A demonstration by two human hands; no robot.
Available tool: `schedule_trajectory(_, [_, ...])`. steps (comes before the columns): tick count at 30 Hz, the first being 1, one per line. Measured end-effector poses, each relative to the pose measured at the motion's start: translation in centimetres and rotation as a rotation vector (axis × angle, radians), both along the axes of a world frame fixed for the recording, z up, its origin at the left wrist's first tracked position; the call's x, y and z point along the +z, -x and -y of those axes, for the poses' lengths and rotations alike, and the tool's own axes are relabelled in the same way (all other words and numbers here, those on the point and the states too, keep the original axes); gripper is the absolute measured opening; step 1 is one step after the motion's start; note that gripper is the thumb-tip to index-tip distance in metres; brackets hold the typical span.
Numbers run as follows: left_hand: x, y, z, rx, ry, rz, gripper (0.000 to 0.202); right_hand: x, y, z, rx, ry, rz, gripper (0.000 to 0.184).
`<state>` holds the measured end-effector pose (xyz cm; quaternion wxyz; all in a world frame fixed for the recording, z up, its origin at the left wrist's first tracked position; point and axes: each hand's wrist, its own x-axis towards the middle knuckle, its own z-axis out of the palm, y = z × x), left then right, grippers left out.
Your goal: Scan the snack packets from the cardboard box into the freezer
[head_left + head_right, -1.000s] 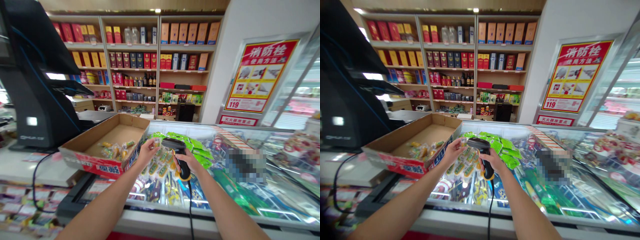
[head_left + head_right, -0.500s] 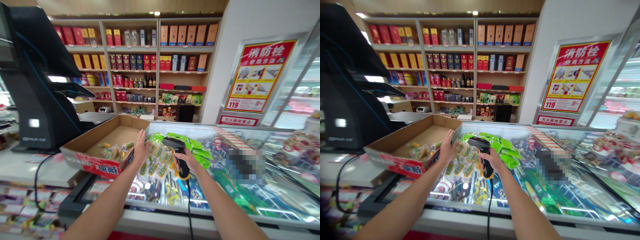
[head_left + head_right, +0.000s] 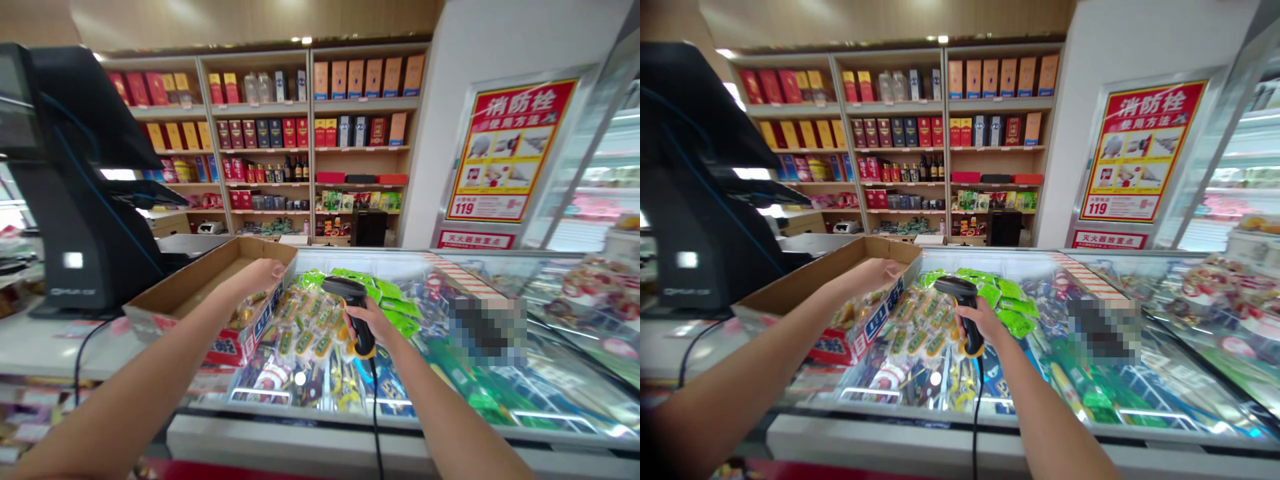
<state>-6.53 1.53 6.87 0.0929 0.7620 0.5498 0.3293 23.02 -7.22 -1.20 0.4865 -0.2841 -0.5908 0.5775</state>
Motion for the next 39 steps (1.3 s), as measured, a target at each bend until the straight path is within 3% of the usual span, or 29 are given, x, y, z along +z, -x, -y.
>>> schedule_trajectory(2, [0.0,2.0,-2.1,0.069,0.134,-0.294,0.01,0.1,0.0,0.0,-0.001,-0.002,0.008,0.024])
schedule_trajectory(4, [-0.8,3.3,-3.5,0.144,0.21,-0.455,0.013,0.1,0.0,0.1,0.002,-0.006,0.016,0.022])
schedule_trajectory(9, [-3.6,4.3,-4.8,0.214,0.322,-0.504,0.022,0.2,0.0,0.1,-0.005,0.004,0.002,0.022])
schedule_trajectory(13, [-4.6,4.1,-5.2,0.227,0.421,-0.504,0.03,0.2,0.1,0.1,0.004,0.013,0.001,0.024])
schedule_trajectory(18, [-4.7,3.7,-4.9,0.222,0.475,-0.492,0.031,0.3,0.2,0.1,0.002,0.006,0.003,0.025])
schedule_trajectory(22, [-3.1,3.6,-4.5,0.23,0.378,-0.474,0.03,0.4,0.2,0.1,0.0,-0.002,0.003,0.028])
schedule_trajectory(24, [-1.5,3.6,-4.1,0.265,0.277,-0.346,0.028,0.4,0.2,0.1,-0.006,-0.005,0.002,0.027])
schedule_trajectory(27, [1.2,2.8,-2.5,0.244,0.143,0.164,0.03,0.5,0.2,0.2,-0.01,-0.003,0.008,0.023])
schedule_trajectory(29, [2.5,1.3,-0.5,0.087,0.119,0.51,0.036,0.5,0.2,0.2,-0.009,-0.001,0.009,0.022])
schedule_trajectory(31, [2.8,-0.8,1.7,-0.117,0.118,0.706,0.043,0.4,0.2,0.2,-0.004,0.002,0.009,0.023])
schedule_trajectory(34, [0.8,-4.6,4.2,-0.286,0.109,0.848,0.046,0.2,0.1,0.1,0.003,-0.002,0.004,0.025])
schedule_trajectory(39, [-4.5,-8.9,3.7,-0.268,0.034,1.049,0.045,0.1,-0.2,0.0,-0.013,0.003,-0.012,0.026])
